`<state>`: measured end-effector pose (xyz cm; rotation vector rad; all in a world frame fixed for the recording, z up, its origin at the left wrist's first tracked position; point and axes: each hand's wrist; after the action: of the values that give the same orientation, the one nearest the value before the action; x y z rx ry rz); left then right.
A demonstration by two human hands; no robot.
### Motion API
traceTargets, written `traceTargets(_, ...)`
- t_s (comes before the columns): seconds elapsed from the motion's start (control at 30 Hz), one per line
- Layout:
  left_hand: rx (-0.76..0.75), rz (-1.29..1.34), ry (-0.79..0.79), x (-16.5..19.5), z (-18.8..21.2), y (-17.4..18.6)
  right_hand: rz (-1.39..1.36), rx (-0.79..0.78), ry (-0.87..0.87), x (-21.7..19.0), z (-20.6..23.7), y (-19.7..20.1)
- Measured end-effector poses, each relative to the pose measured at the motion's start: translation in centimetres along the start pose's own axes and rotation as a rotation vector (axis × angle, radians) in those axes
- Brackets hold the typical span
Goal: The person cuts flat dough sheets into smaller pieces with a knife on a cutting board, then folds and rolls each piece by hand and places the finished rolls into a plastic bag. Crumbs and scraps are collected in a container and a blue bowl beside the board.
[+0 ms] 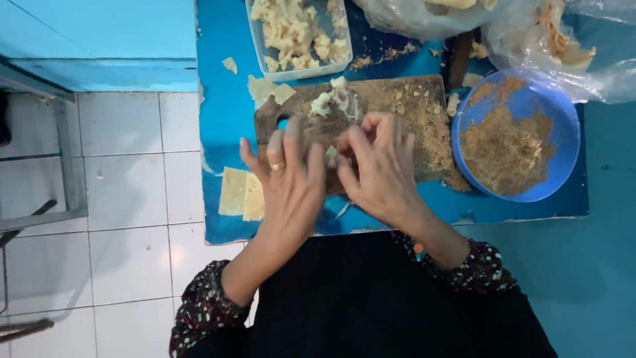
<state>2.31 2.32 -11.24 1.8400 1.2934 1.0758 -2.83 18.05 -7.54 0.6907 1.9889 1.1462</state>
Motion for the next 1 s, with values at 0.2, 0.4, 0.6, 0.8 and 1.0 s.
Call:
traceTargets(0.2,0.089,0.006,0.071,0.0,-0.6,-0.9,0.016,0.11,0.082,0.4,0.9,-0.9)
traceTargets(0.4,0.094,0.173,0.01,-0.4,0.8,0.1,-0.015,0.076,0.12,1.1,1.6,-0.5)
traceTargets(0.6,0.057,0.099,-0.062,0.1,2.4,1.1,-0.099,0.065,0.132,1.1,2.3,0.2)
traceTargets(0.8,0.02,0.111,-0.005,0.4,1.6,1.3,-0.186,0.092,0.019,0.2,2.6,0.1)
traceTargets(1.0,0.088,0.162,0.155,-0.7,1.0,2.5,0.095,0.103,0.159,-0.1,-0.2,-0.1)
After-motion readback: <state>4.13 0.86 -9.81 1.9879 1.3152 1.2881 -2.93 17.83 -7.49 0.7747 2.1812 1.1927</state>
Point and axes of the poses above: each hand's wrist, its own z-axis away from the middle knuckle, its own y-axis out of the back of the hand, x = y × z
